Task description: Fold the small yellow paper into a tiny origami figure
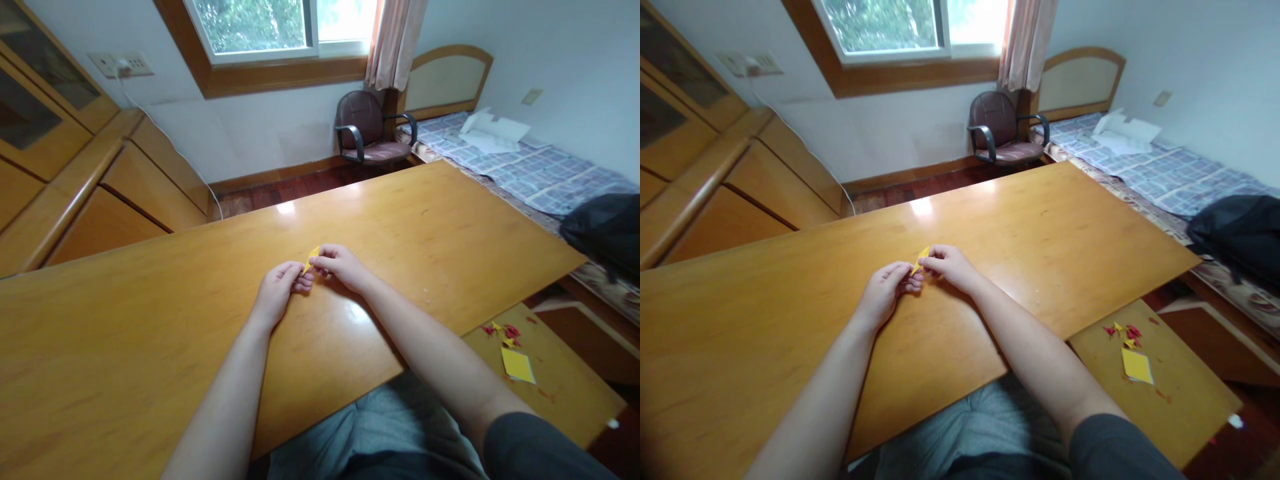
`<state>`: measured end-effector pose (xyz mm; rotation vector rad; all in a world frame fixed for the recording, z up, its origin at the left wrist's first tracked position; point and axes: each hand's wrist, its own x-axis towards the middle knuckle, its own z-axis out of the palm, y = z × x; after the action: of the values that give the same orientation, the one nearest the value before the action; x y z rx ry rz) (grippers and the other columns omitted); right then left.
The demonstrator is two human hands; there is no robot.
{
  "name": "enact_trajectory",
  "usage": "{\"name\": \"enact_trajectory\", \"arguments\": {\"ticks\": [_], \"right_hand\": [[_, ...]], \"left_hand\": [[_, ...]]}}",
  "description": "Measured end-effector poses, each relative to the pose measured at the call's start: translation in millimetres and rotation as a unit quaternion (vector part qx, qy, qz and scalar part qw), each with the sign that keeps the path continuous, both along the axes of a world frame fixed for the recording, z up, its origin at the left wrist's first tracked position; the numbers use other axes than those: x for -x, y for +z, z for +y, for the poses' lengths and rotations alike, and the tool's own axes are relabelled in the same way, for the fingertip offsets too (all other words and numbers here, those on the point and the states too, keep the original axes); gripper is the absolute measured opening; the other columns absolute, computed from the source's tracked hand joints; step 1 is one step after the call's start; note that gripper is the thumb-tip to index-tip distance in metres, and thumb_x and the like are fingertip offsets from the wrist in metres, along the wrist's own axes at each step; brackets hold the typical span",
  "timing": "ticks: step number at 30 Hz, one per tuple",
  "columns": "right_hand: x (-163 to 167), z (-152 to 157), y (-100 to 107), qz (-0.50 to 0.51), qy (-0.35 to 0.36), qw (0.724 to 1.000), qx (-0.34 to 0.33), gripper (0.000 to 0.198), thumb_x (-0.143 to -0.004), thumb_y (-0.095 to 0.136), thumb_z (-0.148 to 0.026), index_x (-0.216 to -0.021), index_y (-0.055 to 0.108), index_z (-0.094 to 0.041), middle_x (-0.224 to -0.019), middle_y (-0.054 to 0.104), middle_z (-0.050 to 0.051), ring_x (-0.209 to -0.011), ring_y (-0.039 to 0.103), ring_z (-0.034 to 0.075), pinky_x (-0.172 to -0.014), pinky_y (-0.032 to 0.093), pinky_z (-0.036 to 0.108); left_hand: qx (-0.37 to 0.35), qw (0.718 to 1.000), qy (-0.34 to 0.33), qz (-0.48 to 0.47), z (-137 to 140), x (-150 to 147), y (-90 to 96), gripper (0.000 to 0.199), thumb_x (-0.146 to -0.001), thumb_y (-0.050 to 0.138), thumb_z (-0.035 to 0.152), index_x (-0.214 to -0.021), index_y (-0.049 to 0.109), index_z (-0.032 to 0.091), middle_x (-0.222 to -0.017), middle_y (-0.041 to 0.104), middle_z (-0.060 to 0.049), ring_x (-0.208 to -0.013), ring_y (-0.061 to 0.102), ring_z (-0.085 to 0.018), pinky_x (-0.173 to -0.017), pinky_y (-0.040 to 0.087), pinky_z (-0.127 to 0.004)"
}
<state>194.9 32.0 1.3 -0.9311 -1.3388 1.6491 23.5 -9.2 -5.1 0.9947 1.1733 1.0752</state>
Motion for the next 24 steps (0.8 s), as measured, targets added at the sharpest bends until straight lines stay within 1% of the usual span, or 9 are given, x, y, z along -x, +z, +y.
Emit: {"name": "enact_trajectory", "arguments": {"ticks": [4, 7, 11, 14, 24], "right_hand": [[-0.9, 0.6, 0.4, 0.005, 0.008, 1.000, -0.005, 0.031, -0.072, 0.073, -0.042, -0.066, 0.058, -0.016, -0.058, 0.057, -0.003, -0.055, 0.049, 0.009, -0.055, 0.034, 0.023], [-1.7, 0.4, 1.5, 0.005, 0.018, 1.000, -0.008, 0.032, -0.072, 0.073, -0.043, -0.067, 0.058, -0.016, -0.058, 0.056, -0.003, -0.054, 0.048, 0.009, -0.055, 0.033, 0.023], [-2.1, -0.2, 2.0, 0.004, 0.024, 1.000, -0.010, 0.033, -0.073, 0.074, -0.045, -0.068, 0.058, -0.016, -0.059, 0.056, -0.003, -0.055, 0.048, 0.009, -0.054, 0.033, 0.023], [-1.9, -0.4, 1.1, 0.002, 0.026, 1.000, -0.013, 0.033, -0.073, 0.073, -0.045, -0.068, 0.058, -0.016, -0.059, 0.056, -0.003, -0.055, 0.049, 0.009, -0.055, 0.033, 0.023], [0.2, 0.5, -4.3, -0.016, 0.025, 0.999, -0.035, 0.037, -0.076, 0.070, -0.048, -0.068, 0.054, -0.016, -0.059, 0.053, -0.004, -0.055, 0.046, 0.009, -0.054, 0.034, 0.023]], "left_hand": [[-0.003, 1.000, -0.017, -0.002, -0.2, 3.2, 0.1, 0.035, -0.075, 0.075, 0.047, -0.082, 0.070, 0.014, -0.074, 0.071, -0.006, -0.062, 0.064, -0.014, -0.062, 0.054, -0.026], [0.010, 0.999, -0.029, -0.011, -0.5, 5.5, 2.4, 0.034, -0.074, 0.077, 0.046, -0.083, 0.071, 0.014, -0.075, 0.071, -0.006, -0.062, 0.064, -0.013, -0.060, 0.052, -0.025], [0.028, 0.999, -0.036, -0.014, -0.6, 6.9, 7.3, 0.035, -0.070, 0.080, 0.046, -0.081, 0.072, 0.014, -0.073, 0.071, -0.006, -0.061, 0.063, -0.013, -0.058, 0.051, -0.025], [0.029, 0.999, -0.042, -0.012, -0.5, 6.7, 9.2, 0.035, -0.069, 0.081, 0.047, -0.079, 0.073, 0.014, -0.072, 0.070, -0.007, -0.060, 0.062, -0.013, -0.058, 0.050, -0.026], [0.019, 0.999, -0.042, 0.002, 0.5, 4.6, 7.0, 0.034, -0.070, 0.081, 0.045, -0.076, 0.072, 0.013, -0.069, 0.069, -0.005, -0.059, 0.060, -0.012, -0.058, 0.049, -0.024]]}}
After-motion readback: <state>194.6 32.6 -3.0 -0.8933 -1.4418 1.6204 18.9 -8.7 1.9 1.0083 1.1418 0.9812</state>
